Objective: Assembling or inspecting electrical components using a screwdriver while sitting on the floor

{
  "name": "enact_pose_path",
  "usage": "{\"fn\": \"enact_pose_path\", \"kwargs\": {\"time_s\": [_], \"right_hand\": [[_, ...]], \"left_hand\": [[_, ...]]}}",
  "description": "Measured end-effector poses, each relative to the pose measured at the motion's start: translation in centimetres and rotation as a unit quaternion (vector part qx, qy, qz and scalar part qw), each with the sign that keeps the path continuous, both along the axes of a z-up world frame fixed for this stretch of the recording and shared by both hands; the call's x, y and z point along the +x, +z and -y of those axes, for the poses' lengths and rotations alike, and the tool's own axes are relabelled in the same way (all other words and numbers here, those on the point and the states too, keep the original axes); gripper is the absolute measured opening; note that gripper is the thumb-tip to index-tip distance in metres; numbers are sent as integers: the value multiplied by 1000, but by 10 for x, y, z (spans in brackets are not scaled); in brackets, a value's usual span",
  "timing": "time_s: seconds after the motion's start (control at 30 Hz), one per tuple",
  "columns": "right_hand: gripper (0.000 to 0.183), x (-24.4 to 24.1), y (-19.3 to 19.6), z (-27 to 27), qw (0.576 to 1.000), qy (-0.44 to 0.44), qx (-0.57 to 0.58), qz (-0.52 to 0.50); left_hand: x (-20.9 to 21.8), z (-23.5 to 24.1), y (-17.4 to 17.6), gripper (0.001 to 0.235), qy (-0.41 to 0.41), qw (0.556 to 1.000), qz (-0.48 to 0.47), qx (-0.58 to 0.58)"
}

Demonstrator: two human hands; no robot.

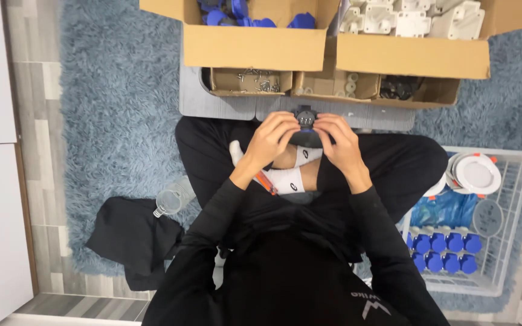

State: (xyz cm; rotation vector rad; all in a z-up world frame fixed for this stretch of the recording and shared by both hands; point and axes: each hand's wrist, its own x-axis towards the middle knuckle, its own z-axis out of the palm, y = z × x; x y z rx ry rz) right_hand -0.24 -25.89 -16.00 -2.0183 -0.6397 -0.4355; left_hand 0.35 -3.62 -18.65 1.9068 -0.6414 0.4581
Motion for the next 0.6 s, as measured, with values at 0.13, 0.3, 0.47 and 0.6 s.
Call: {"fn": "enact_pose_path", "kwargs": {"time_s": [0.13, 0.3, 0.47, 0.6], "right_hand": [[8, 1, 2, 1, 1000, 11, -12, 0], [10, 1, 8, 1, 1000, 16, -26, -5], [5, -2, 2, 2, 999, 9, -40, -21], [2, -3, 2, 4, 998, 12, -60, -33]], "left_hand": [[1, 1, 1, 5, 2, 998, 45, 46], [-1, 2, 9, 5, 5, 998, 44, 52], [0, 2, 0, 7, -13, 999, 19, 24], [0, 0, 0, 7, -17, 1000, 0, 24]]}}
